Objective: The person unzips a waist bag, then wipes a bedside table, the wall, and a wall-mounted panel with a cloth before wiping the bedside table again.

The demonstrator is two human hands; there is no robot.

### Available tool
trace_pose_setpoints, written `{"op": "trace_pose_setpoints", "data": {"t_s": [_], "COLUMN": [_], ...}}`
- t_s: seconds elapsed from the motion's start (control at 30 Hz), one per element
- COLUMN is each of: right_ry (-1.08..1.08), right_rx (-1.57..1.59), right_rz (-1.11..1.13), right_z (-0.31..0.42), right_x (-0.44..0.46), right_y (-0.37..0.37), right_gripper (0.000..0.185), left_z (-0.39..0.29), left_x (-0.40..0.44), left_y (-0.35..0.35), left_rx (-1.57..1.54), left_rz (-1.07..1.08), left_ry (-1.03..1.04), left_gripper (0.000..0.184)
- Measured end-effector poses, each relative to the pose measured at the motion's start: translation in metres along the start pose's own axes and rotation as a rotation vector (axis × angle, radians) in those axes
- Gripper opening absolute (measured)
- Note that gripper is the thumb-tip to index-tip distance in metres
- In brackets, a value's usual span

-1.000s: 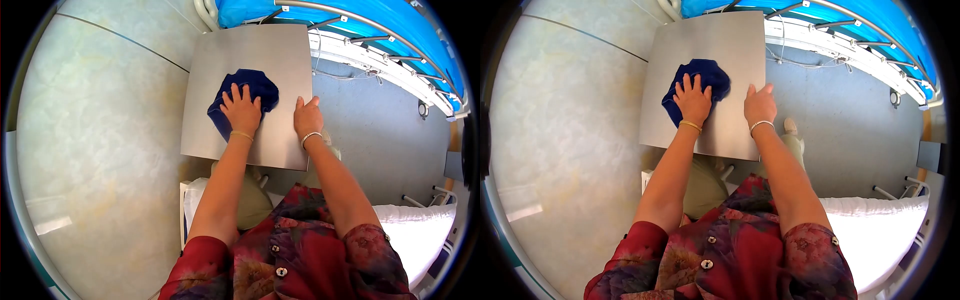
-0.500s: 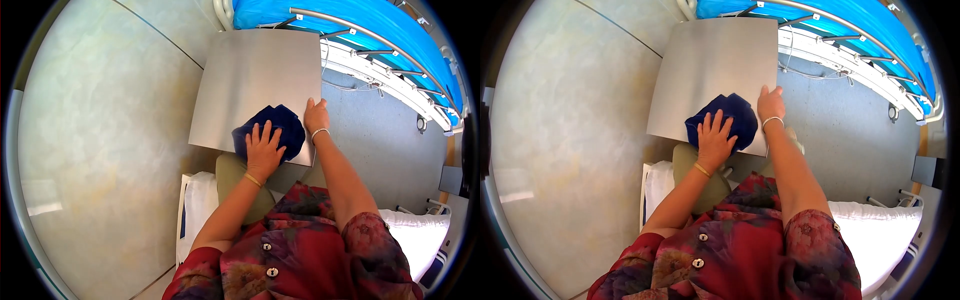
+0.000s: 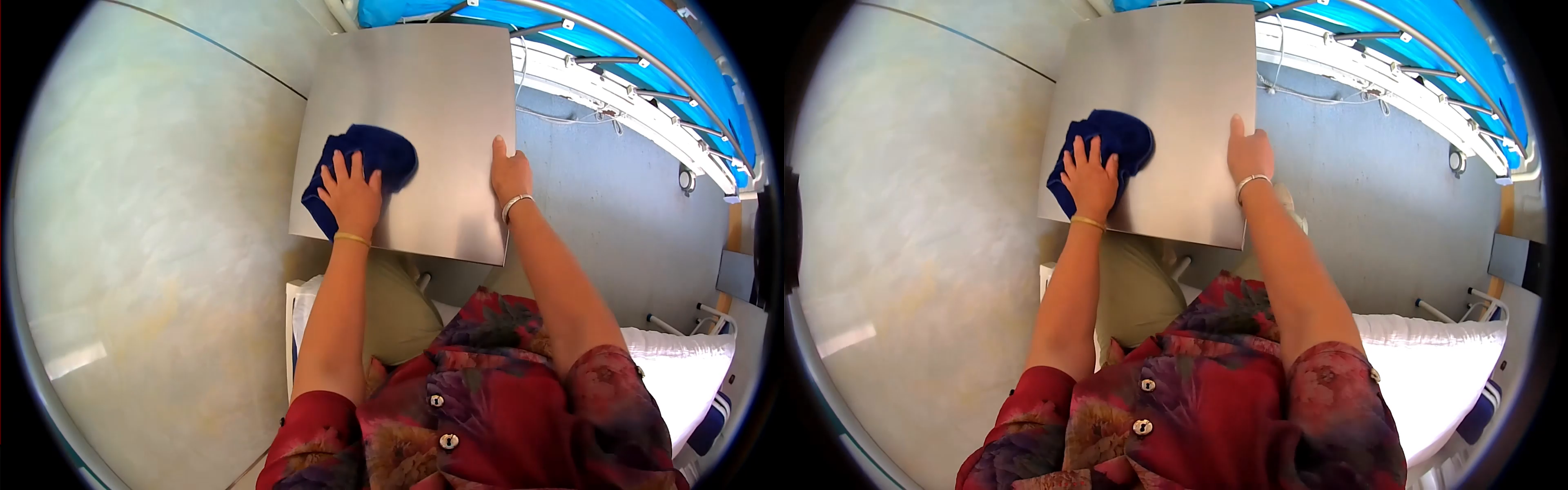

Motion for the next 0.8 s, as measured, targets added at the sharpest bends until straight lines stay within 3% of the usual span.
{"op": "trace_pose_setpoints", "data": {"t_s": [0.23, 0.53, 0.8], "right_ry": [0.012, -0.031, -0.014], "right_rx": [0.007, 0.011, 0.08], "right_rz": [0.092, 0.033, 0.018], "right_z": [0.0, 0.0, -0.01], "right_x": [0.004, 0.003, 0.007], "right_y": [0.002, 0.003, 0.013], "right_gripper": [0.071, 0.068, 0.066], "left_z": [-0.037, -0.089, -0.134], "left_x": [0.071, 0.151, 0.155], "left_y": [0.034, 0.066, 0.062], "left_rx": [-0.09, -0.125, -0.217], "left_rz": [-0.098, -0.13, -0.175], "left_ry": [0.057, 0.148, 0.19], "left_gripper": [0.047, 0.049, 0.045]}}
Point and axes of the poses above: each hand's wrist, its own x-axis towards the middle knuckle, its own y-axis out of the palm, z = x × y, the point moved 3 cm from there along x, towards the middle knuckle, and after that the axes turned 7 degrees about -z, right-handed, at the moved point
